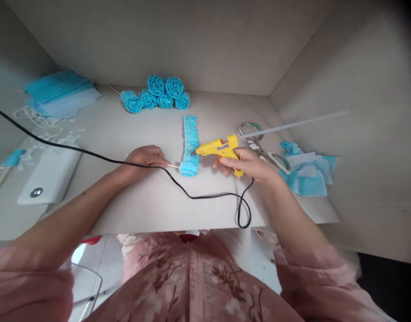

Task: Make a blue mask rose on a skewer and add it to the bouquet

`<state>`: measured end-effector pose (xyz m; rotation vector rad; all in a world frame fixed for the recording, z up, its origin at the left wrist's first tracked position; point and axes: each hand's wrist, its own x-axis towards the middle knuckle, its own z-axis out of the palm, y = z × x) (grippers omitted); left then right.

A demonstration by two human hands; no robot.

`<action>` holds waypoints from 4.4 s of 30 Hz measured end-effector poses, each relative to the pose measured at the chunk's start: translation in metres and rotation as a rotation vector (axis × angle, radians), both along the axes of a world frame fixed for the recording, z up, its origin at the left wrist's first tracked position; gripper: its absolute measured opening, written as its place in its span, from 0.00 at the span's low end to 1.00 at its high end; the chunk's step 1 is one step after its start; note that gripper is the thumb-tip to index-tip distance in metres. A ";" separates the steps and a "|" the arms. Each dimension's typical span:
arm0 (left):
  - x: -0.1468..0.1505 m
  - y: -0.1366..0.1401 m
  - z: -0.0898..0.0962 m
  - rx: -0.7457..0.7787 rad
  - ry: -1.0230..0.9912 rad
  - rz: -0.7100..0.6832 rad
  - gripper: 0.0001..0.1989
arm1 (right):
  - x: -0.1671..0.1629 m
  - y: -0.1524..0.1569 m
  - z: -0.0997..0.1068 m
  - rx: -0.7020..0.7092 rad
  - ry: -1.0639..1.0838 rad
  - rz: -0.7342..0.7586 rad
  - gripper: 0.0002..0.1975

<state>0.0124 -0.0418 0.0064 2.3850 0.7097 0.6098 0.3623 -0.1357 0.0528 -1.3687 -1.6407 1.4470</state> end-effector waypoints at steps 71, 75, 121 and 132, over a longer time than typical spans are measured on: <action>-0.003 -0.013 0.015 0.002 0.120 -0.120 0.19 | 0.008 -0.005 0.018 0.063 -0.141 0.117 0.25; -0.003 -0.013 0.016 0.009 0.147 -0.115 0.19 | 0.007 -0.004 0.015 0.034 -0.180 0.157 0.26; 0.000 -0.017 0.017 0.059 0.126 -0.087 0.21 | 0.023 -0.004 0.019 0.024 -0.185 0.138 0.28; -0.001 -0.016 0.014 0.087 0.144 -0.051 0.19 | 0.018 -0.003 0.014 0.057 0.022 -0.023 0.24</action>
